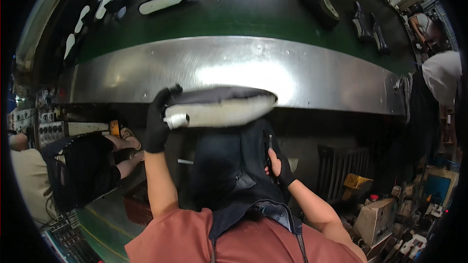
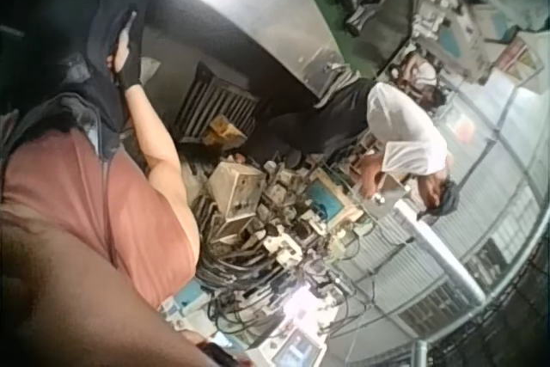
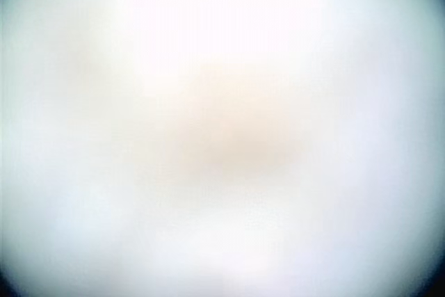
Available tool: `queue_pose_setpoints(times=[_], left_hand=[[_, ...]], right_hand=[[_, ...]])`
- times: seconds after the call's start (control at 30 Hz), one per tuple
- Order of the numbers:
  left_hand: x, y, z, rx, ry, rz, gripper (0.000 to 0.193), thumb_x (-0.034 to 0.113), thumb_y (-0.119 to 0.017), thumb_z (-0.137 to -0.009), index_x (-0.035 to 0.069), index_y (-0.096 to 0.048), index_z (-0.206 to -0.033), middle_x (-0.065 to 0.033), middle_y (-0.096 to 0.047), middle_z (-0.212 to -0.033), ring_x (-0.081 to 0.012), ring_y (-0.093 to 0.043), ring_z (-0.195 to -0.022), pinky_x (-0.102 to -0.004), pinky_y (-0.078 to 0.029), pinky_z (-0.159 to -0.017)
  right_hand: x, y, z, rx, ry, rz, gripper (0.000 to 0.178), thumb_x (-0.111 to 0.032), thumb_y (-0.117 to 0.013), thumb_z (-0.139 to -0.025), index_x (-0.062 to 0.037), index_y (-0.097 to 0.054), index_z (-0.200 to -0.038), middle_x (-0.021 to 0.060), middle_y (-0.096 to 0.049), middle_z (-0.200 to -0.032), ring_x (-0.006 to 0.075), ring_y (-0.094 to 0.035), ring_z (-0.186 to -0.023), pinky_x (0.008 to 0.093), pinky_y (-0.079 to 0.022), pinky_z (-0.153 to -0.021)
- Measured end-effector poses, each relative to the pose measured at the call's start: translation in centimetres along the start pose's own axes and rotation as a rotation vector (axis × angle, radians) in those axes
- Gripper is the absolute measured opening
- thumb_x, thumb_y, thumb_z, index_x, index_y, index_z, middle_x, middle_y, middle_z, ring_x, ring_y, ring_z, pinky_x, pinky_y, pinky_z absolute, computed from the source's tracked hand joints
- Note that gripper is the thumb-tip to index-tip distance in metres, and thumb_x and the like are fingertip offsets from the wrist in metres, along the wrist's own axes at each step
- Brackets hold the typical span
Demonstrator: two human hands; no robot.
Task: Trimming and assembling shoe components on a production line.
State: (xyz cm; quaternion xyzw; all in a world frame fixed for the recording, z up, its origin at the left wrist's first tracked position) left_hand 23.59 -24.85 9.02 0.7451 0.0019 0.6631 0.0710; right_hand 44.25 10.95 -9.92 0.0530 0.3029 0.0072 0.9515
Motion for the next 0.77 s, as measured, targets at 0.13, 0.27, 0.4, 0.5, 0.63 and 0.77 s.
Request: queue_pose_setpoints(times=[0.13, 0.27, 0.4, 0.5, 0.63, 0.77], left_hand=[[5.7, -6.8, 9.8, -0.155, -0.235, -0.252, 0.071, 0.015, -0.089, -0.061, 0.002, -0.062, -0.125, -0.0166, -0.062, -0.124, -0.0285, -0.057, -0.121, -0.0391, -0.044, -0.105], [3.4, -11.8, 13.5, -0.235, -0.047, 0.007, 0.051, 0.016, -0.085, -0.068, 0.003, -0.067, -0.114, -0.015, -0.064, -0.121, -0.0285, -0.059, -0.117, -0.0399, -0.045, -0.101], [0.2, -17.1, 11.3, -0.296, 0.165, 0.146, 0.042, 0.04, -0.057, -0.099, 0.001, -0.069, -0.091, -0.0064, -0.067, -0.086, -0.0194, -0.064, -0.085, -0.0335, -0.052, -0.082], [1.5, -19.9, 11.1, -0.332, 0.042, 0.238, 0.07, 0.061, -0.037, -0.101, 0.0, -0.07, -0.096, -0.008, -0.07, -0.093, -0.0179, -0.066, -0.078, -0.0322, -0.053, -0.079], [1.5, -21.7, 11.1, -0.404, 0.069, 0.366, 0.084, 0.07, -0.023, -0.099, 0.001, -0.069, -0.102, -0.0099, -0.07, -0.102, -0.0199, -0.065, -0.096, -0.0343, -0.049, -0.093], [1.1, -21.8, 11.7, -0.433, 0.045, 0.282, 0.094, 0.076, -0.017, -0.095, 0.0, -0.071, -0.104, -0.0096, -0.07, -0.11, -0.0201, -0.064, -0.101, -0.0349, -0.046, -0.098]], right_hand=[[1.7, 0.6, 5.4, 0.008, 0.009, -0.088, 0.075, -0.07, -0.04, -0.095, 0.0005, -0.064, -0.085, 0.0105, -0.063, -0.063, 0.0196, -0.062, -0.054, 0.0307, -0.051, -0.056], [0.0, 1.1, 12.1, -0.071, 0.126, -0.125, 0.072, -0.067, -0.035, -0.099, -0.0039, -0.065, -0.081, 0.0089, -0.063, -0.066, 0.0188, -0.063, -0.065, 0.0307, -0.051, -0.065], [-3.3, 0.2, 16.7, -0.255, 0.285, -0.105, 0.057, -0.053, -0.04, -0.104, -0.0049, -0.065, -0.086, 0.006, -0.065, -0.078, 0.0148, -0.062, -0.075, 0.0298, -0.05, -0.072], [-3.9, -0.8, 20.4, -0.337, 0.431, -0.1, 0.039, -0.038, -0.05, -0.105, -0.003, -0.065, -0.095, 0.0033, -0.067, -0.092, 0.0112, -0.061, -0.084, 0.0297, -0.049, -0.079], [-4.4, -1.9, 19.8, -0.358, 0.531, 0.051, 0.044, -0.033, -0.041, -0.108, 0.0024, -0.067, -0.11, 0.0034, -0.069, -0.102, 0.0119, -0.059, -0.096, 0.0287, -0.046, -0.091], [-4.8, -2.8, 17.7, -0.566, 0.417, -0.045, 0.044, -0.034, -0.038, -0.109, 0.0, -0.065, -0.118, 0.0072, -0.068, -0.112, 0.0124, -0.058, -0.104, 0.0277, -0.043, -0.099]])
Point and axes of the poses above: each hand's wrist, its own z-axis away from the middle knuckle, its own y-axis out of the back of the hand, x = y × z, the point moved 9 cm from there along -z, towards the middle knuckle
